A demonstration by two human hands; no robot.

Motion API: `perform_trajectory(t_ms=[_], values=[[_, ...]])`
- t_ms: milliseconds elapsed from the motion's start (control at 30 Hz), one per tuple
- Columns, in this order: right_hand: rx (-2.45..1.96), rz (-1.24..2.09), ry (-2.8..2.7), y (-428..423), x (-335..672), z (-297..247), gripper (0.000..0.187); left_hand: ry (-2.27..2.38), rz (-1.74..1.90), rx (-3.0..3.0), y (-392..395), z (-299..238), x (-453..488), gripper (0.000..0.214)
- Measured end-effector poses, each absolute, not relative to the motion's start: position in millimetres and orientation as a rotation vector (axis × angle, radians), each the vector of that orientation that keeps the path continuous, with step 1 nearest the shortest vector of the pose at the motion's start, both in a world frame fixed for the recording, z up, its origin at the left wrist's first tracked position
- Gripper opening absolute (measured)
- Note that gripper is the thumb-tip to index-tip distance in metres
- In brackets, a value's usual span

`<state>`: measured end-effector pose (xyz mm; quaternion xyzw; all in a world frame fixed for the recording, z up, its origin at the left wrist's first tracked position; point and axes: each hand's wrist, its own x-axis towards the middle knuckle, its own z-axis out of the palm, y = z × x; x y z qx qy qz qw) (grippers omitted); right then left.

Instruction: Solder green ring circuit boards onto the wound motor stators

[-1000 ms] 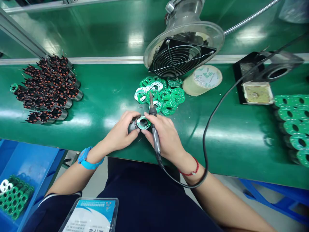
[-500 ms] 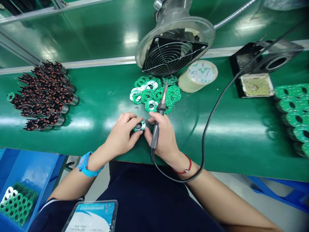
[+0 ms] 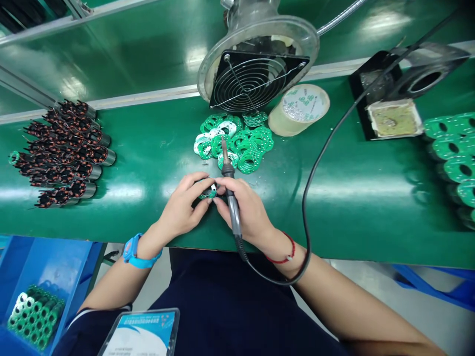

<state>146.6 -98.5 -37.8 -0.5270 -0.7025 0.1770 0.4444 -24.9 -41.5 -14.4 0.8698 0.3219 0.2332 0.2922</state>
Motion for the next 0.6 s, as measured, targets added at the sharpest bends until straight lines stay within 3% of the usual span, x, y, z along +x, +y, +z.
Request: perform_trajectory(t_ms=[167, 333, 400, 533, 600], values=[[-1.293, 0.390, -1.745, -98, 144, -39, 0.039, 0.881, 0.656, 2.251, -36, -19, -23, 0.039], [-1.431, 0.377, -1.832, -93, 149, -27, 0.050, 0.935, 0.489, 2.279, -38, -14, -38, 0.062], [-1.403, 0.457, -1.926, -88, 152, -21, 0.052, 1.011, 0.369, 2.309, -41, -9, -47, 0.054], [-1.286, 0.539, -2.027, -78, 155, -18, 0.045, 1.109, 0.140, 2.310, -43, 1, -59, 0.015], [-1.314, 0.474, -2.006, -76, 153, -23, 0.041, 1.128, 0.151, 2.308, -39, 4, -60, 0.011]])
